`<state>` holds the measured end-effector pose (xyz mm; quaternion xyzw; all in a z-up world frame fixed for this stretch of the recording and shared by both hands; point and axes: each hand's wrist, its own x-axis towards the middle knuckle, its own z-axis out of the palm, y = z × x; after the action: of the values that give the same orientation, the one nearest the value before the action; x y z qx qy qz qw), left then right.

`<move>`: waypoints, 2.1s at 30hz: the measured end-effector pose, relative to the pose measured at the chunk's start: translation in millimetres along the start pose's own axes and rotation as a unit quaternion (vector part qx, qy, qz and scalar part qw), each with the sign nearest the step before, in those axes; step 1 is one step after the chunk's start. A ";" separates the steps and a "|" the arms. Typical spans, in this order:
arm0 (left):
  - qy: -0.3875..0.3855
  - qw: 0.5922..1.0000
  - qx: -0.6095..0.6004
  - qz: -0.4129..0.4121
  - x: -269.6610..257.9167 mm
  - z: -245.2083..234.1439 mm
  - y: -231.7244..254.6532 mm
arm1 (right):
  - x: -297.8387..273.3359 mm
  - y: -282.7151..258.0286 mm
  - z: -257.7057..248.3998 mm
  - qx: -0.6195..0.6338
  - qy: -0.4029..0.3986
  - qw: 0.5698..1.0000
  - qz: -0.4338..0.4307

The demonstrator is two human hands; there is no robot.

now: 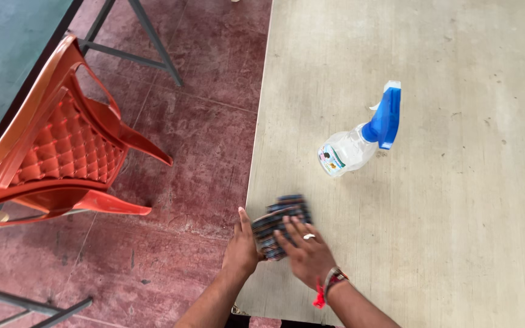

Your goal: The person wipes the surface of a wooden table using a cloth and a spray bottle, then carries the items while walking through a room filled with chairs.

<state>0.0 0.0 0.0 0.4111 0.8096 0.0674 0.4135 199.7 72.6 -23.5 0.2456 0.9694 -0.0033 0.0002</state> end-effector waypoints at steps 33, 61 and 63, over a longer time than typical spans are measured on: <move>0.056 0.908 0.200 0.364 -22.2 5.3 41.8 | -54.6 59.7 -65.0 0.103 -0.046 0.973 0.201; 0.089 0.890 0.332 0.301 18.5 104.3 185.6 | -93.2 136.7 -51.6 0.047 -0.104 0.982 0.149; 0.084 0.893 0.318 0.306 14.8 107.7 188.5 | -100.9 140.7 -52.5 0.081 -0.085 0.977 0.177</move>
<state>188.3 108.9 5.7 0.7408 0.6538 -0.0360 0.1501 355.5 148.6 28.4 0.4109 0.9037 -0.1028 0.0629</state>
